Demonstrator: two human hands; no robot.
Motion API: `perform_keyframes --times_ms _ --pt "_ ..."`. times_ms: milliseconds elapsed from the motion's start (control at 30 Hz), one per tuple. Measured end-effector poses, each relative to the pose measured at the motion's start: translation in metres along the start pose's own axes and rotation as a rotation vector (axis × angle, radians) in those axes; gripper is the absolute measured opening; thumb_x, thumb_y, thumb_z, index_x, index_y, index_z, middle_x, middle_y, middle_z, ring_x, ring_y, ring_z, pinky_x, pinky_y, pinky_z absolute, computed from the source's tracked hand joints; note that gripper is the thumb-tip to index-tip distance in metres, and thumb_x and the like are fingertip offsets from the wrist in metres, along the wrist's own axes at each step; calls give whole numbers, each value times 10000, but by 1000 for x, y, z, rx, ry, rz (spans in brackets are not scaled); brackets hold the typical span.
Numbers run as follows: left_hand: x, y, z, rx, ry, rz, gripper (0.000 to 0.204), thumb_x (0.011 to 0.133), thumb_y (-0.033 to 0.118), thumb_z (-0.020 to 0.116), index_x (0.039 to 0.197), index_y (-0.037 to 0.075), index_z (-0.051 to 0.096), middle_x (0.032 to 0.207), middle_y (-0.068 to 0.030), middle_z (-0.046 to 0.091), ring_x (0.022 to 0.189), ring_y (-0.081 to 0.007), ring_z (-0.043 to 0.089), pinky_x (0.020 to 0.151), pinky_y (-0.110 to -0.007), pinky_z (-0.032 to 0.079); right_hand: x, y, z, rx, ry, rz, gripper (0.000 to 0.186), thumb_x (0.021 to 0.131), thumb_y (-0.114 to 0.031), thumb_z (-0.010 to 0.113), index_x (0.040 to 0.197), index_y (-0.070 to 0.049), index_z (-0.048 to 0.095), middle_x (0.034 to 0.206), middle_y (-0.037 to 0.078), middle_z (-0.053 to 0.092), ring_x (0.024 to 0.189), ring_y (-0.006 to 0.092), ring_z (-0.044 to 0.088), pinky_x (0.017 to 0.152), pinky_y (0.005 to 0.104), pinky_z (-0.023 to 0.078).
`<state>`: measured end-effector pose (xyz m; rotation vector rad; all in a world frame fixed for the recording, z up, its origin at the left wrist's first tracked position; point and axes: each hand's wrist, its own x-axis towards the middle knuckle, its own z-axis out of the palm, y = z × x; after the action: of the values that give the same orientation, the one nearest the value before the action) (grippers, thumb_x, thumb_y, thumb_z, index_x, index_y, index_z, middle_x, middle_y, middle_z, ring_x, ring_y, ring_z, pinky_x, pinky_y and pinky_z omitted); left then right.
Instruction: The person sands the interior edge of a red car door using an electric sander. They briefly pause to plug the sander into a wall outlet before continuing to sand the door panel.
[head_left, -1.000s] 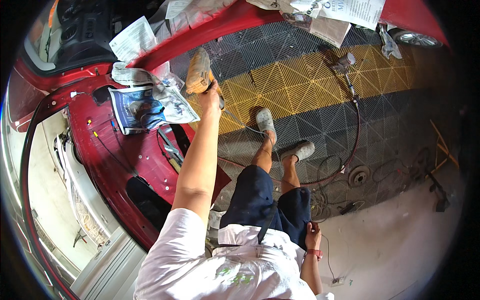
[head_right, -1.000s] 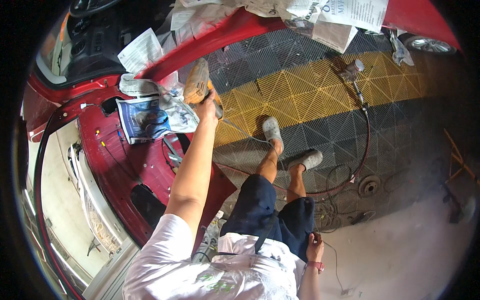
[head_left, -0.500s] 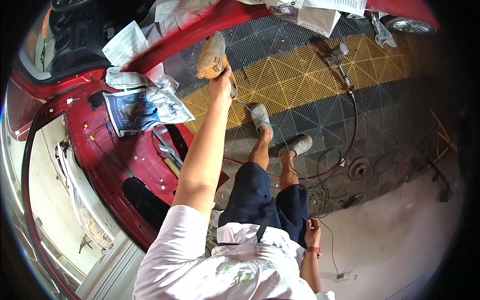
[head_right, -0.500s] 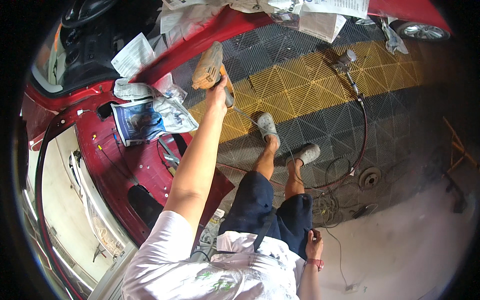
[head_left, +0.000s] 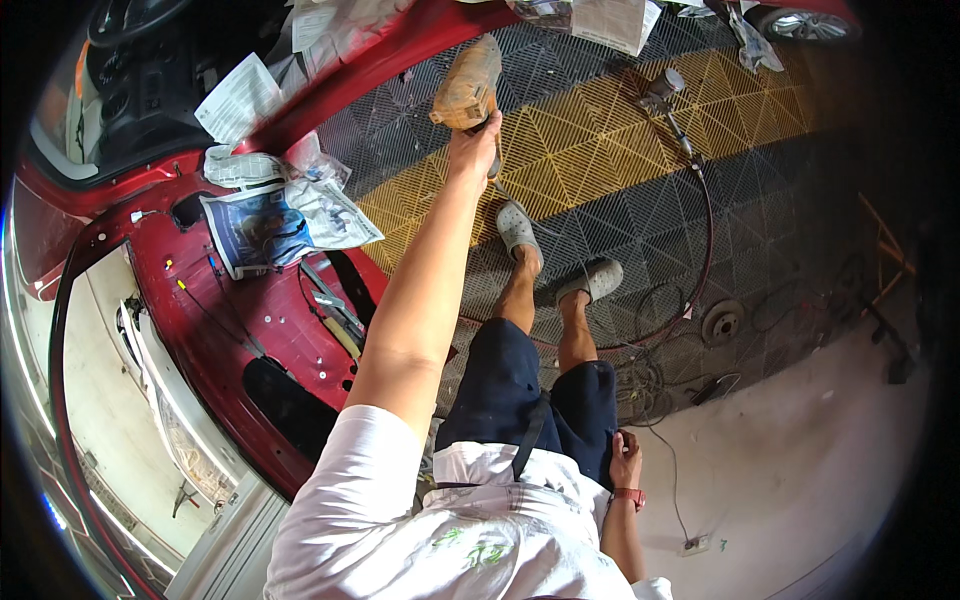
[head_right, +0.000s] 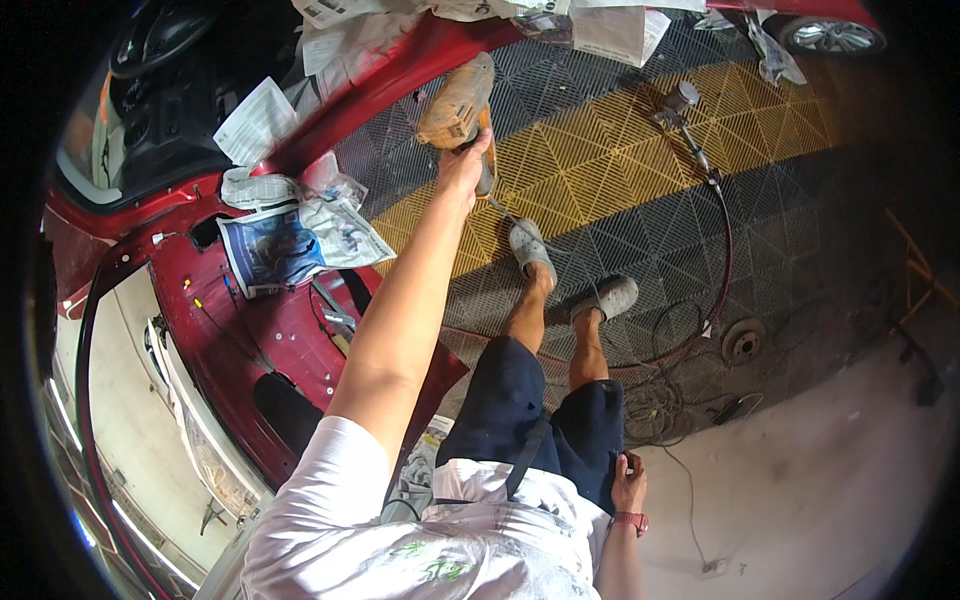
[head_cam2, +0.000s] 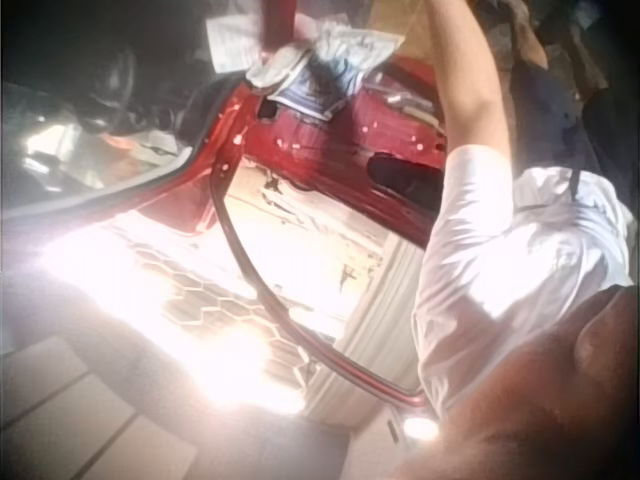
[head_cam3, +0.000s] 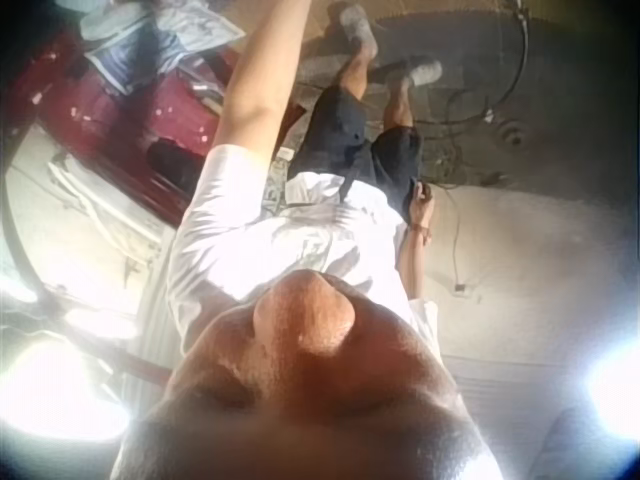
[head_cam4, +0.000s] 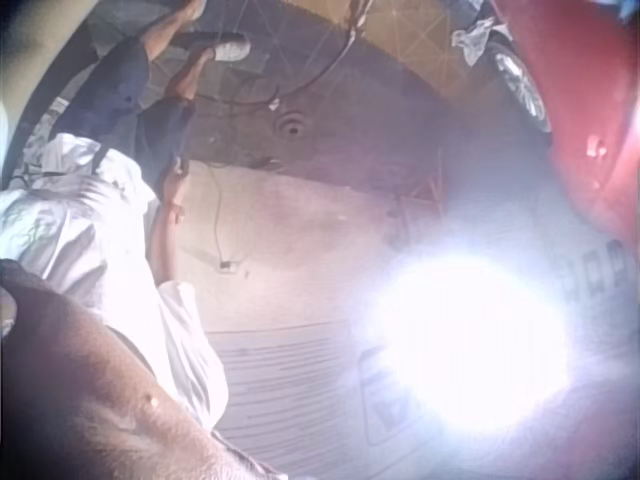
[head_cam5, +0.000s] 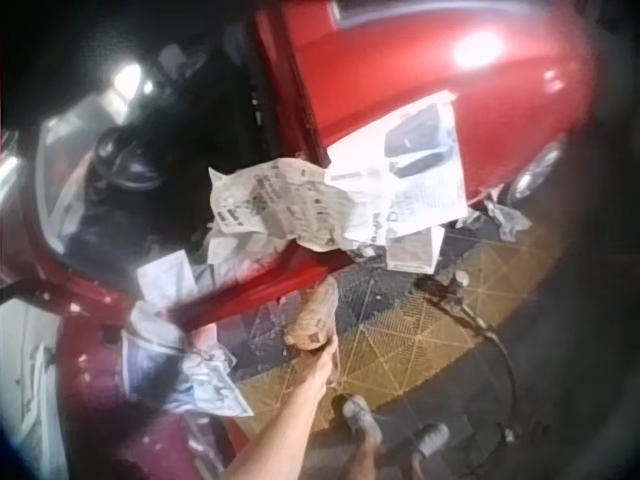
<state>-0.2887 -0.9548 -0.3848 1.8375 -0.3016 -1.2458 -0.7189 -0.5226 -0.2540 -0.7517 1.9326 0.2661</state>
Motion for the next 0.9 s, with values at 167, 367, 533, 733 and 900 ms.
perform_keyframes --times_ms 167,367,533,733,900 --pt "16 -27 -11 76 -29 -9 631 948 256 721 1468 66 418 1440 -105 534 1310 -238 514 1083 -390 408 -1 -5 -1 14 5 -16 413 1002 -408 565 1154 -36 661 1092 192 715 1054 368 670 908 442 499" --pt "21 -54 -32 82 139 -78 673 975 319 678 1524 96 360 1509 -99 470 1341 -248 489 1094 -399 406 -2 -8 2 14 13 12 439 1001 -416 572 1174 -22 655 1085 190 714 1032 348 675 899 423 505" --pt "39 -85 -78 36 239 -129 728 972 407 666 1545 113 326 1534 -105 433 1369 -255 459 1110 -411 392 1 -11 5 63 22 -9 362 997 -347 599 1172 -36 661 1076 179 711 1010 345 674 891 422 512" --pt "65 -138 -130 -47 490 137 647 964 275 708 1474 38 388 1447 -113 523 1295 -229 519 1095 -347 394 15 -37 23 -232 60 -236 410 990 -339 612 1283 -52 591 1200 180 634 1133 380 595 973 460 473" --pt "71 -184 -127 61 526 109 654 953 244 719 1464 26 374 1409 -121 545 1284 -224 523 1094 -357 422 81 -66 77 -297 -103 -364 665 931 -461 661 1421 -54 466 1394 221 500 1296 430 464 1069 492 417"
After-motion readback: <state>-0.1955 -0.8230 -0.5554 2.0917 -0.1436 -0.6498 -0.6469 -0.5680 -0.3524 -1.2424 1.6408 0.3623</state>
